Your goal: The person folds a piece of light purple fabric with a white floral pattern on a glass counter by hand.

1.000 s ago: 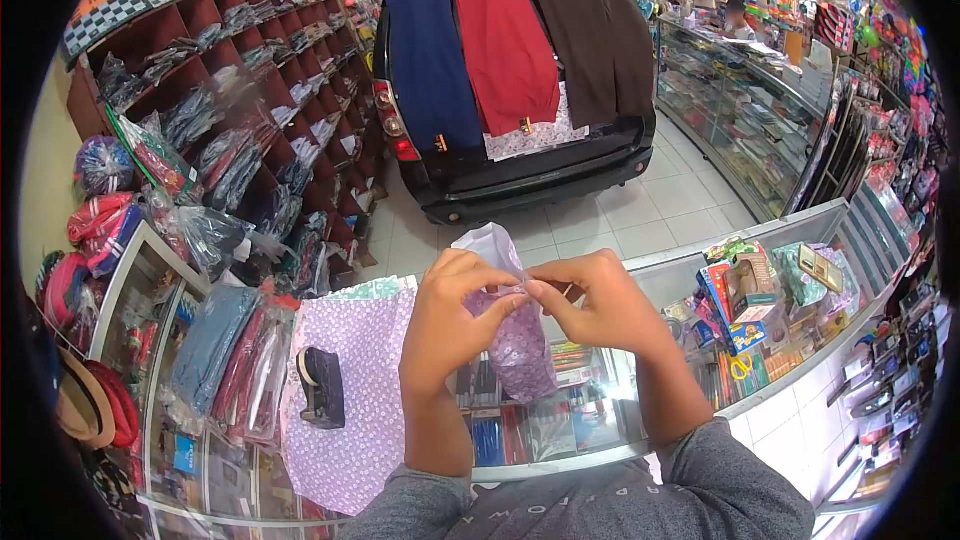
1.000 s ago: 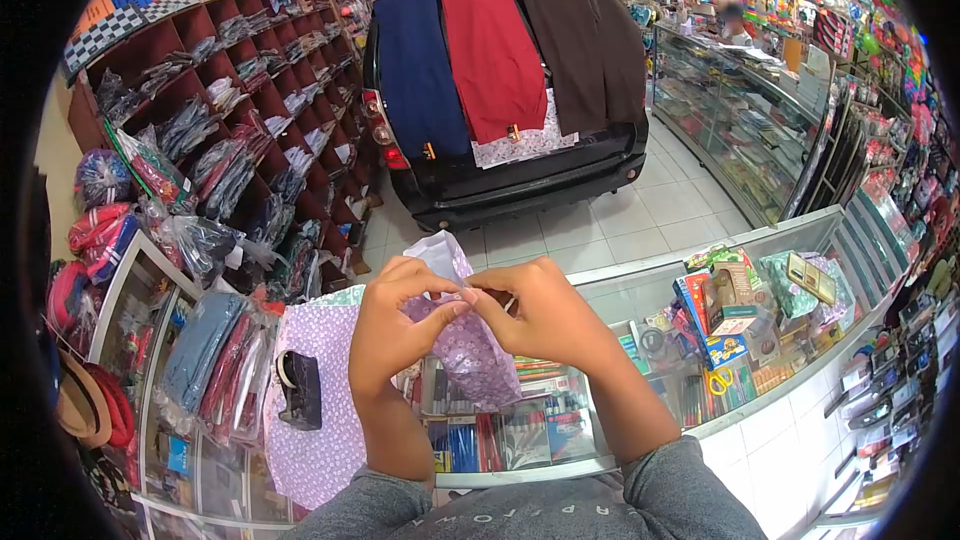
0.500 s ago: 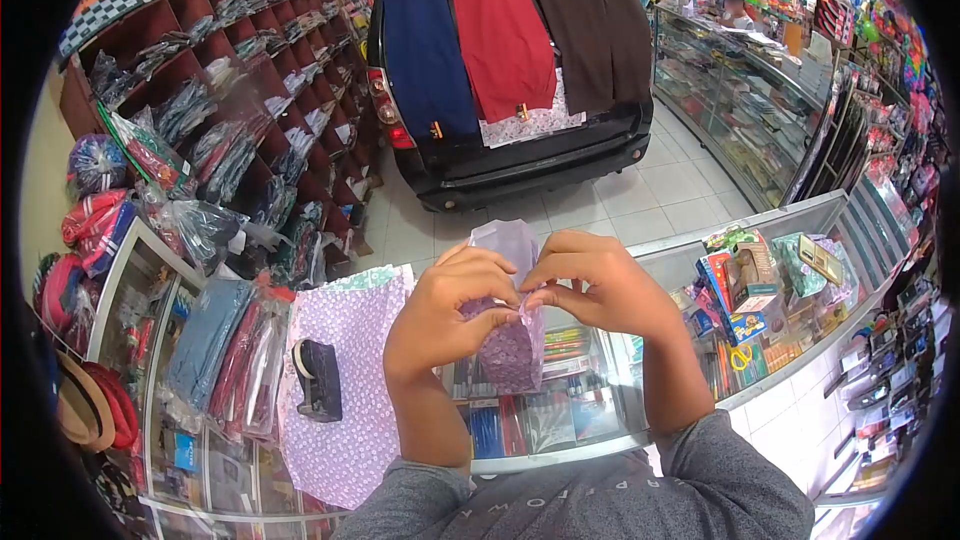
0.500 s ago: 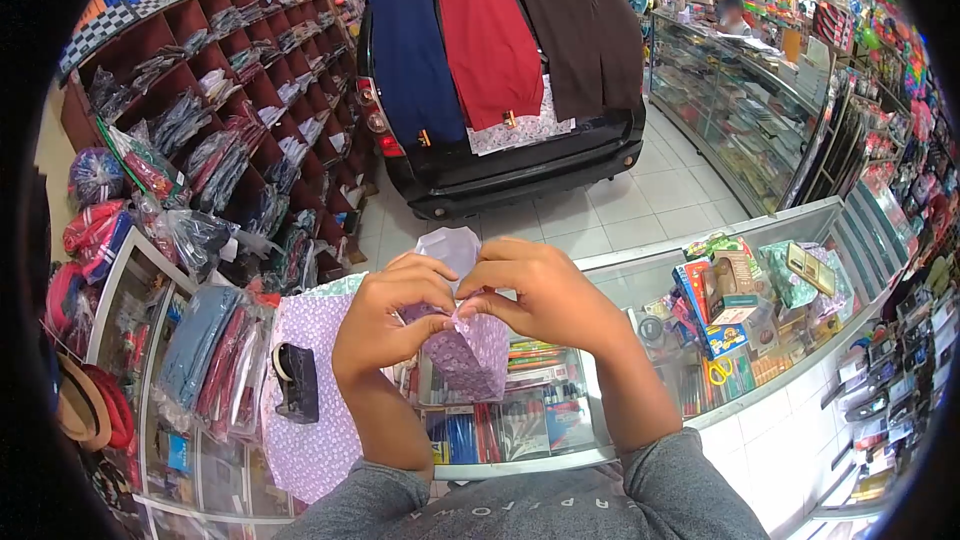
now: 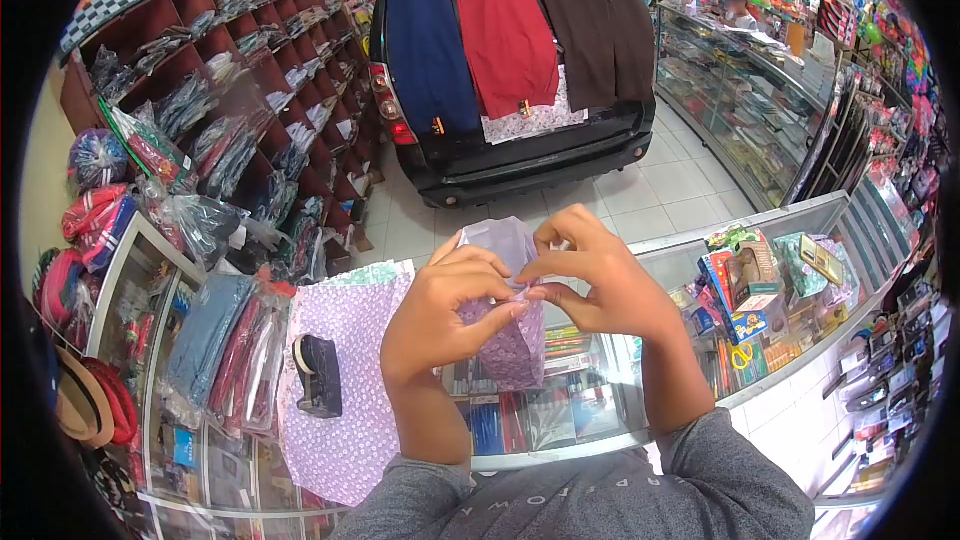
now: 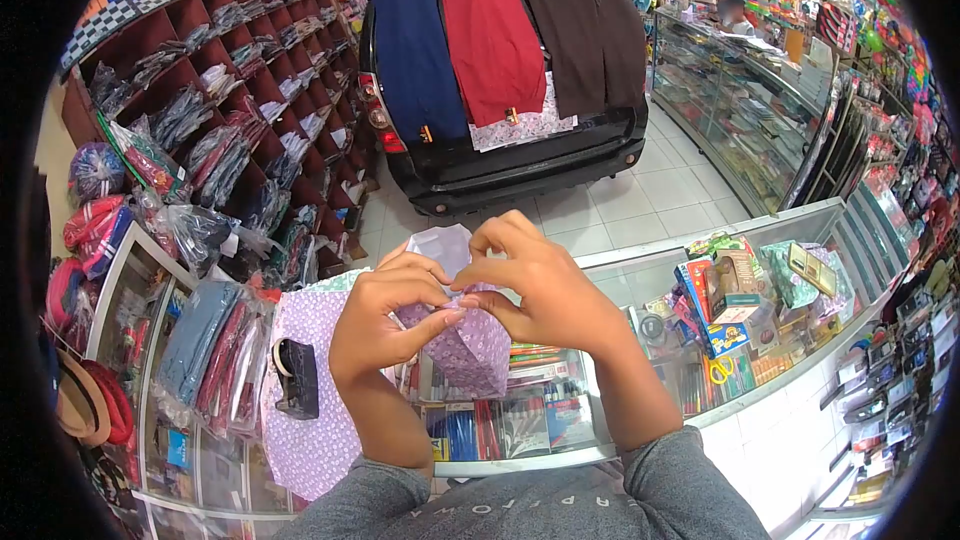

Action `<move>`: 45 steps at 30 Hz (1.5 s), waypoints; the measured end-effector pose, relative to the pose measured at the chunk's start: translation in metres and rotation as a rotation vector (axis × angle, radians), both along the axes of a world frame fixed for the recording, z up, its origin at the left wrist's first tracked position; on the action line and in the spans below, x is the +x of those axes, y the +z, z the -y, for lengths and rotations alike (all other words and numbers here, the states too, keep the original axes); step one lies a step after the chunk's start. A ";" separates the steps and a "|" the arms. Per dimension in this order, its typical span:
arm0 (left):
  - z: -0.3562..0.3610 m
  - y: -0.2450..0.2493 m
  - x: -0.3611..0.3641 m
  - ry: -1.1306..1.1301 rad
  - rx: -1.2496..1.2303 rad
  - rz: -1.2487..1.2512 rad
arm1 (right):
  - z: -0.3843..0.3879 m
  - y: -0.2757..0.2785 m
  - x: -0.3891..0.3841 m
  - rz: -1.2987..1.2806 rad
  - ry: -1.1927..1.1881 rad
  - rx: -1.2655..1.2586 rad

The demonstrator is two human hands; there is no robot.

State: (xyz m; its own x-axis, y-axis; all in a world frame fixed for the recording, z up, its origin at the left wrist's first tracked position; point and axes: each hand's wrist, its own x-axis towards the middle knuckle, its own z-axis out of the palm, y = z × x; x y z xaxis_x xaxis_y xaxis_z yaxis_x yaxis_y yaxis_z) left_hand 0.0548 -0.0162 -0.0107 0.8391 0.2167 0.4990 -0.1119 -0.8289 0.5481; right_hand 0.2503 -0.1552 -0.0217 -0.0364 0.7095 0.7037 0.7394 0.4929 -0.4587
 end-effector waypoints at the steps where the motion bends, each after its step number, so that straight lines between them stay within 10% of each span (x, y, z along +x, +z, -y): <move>1: 0.001 0.002 0.000 -0.002 0.026 -0.003 | 0.000 0.002 0.000 0.037 0.001 0.039; 35: 0.011 0.000 0.019 -0.171 0.287 0.099 | 0.020 0.003 0.029 0.165 0.285 -0.127; 43: 0.009 -0.023 0.047 -0.178 -0.072 0.212 | 0.019 0.005 0.041 0.105 -0.004 -0.021; 45: 0.018 -0.027 0.057 -0.158 -0.510 0.375 | 0.021 0.005 0.044 0.074 0.003 0.008</move>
State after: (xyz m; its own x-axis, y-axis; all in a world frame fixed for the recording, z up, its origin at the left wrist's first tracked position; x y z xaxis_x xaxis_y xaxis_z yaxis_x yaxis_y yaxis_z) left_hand 0.1114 -0.0342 -0.0375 0.6695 0.3917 0.6311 -0.4712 -0.4328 0.7685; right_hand 0.2942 -0.1764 -0.0172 -0.0908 0.7036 0.7047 0.7699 0.4984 -0.3985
